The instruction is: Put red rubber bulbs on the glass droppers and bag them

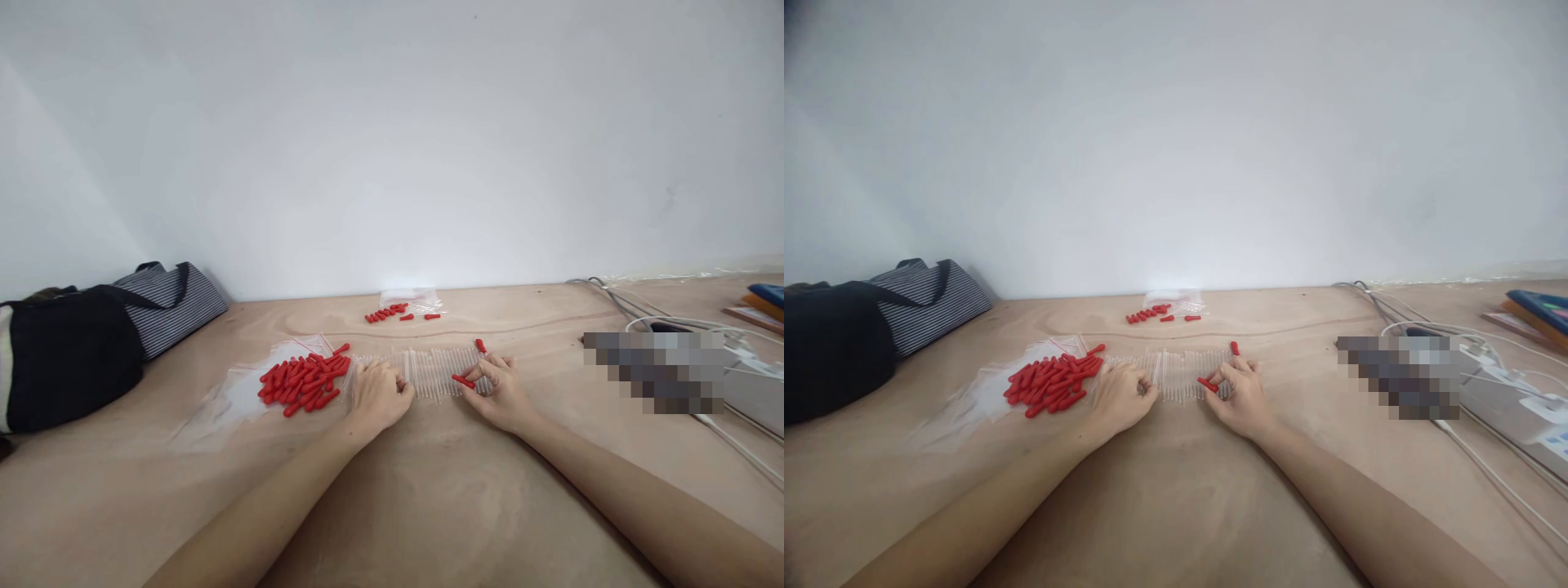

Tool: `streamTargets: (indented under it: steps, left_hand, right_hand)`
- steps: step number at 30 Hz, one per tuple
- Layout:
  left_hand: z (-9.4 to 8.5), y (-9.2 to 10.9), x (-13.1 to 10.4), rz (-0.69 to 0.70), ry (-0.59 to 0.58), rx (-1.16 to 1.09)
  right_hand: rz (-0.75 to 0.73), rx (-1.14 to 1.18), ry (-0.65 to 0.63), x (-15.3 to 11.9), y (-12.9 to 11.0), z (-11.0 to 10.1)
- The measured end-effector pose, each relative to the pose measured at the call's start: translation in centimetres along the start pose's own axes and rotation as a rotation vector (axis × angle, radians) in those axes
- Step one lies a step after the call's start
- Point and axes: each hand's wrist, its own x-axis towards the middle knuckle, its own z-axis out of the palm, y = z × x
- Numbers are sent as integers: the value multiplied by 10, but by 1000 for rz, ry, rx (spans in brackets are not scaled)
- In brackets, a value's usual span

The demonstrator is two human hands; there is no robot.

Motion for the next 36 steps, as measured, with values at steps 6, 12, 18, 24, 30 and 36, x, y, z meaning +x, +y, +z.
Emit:
streamTargets:
  steps: [6,12,18,24,30,36]
  left_hand:
    - [-7,-1,-2,-33,15,5]
    - [-7,-6,10,-126,-19,1]
    - [-22,-35,14,232,-223,-191]
    - [-31,-69,5,467,-425,-367]
    - [-27,-68,1,495,-386,-354]
    - [-38,-50,-5,392,-227,-570]
  right_hand:
    - [-11,0,23,0,-1,0]
    - [-18,10,46,0,-2,1]
    - [-8,5,43,0,0,1]
    - [-4,13,34,0,1,2]
    - [-13,10,52,0,1,2]
    - [-31,15,24,0,0,0]
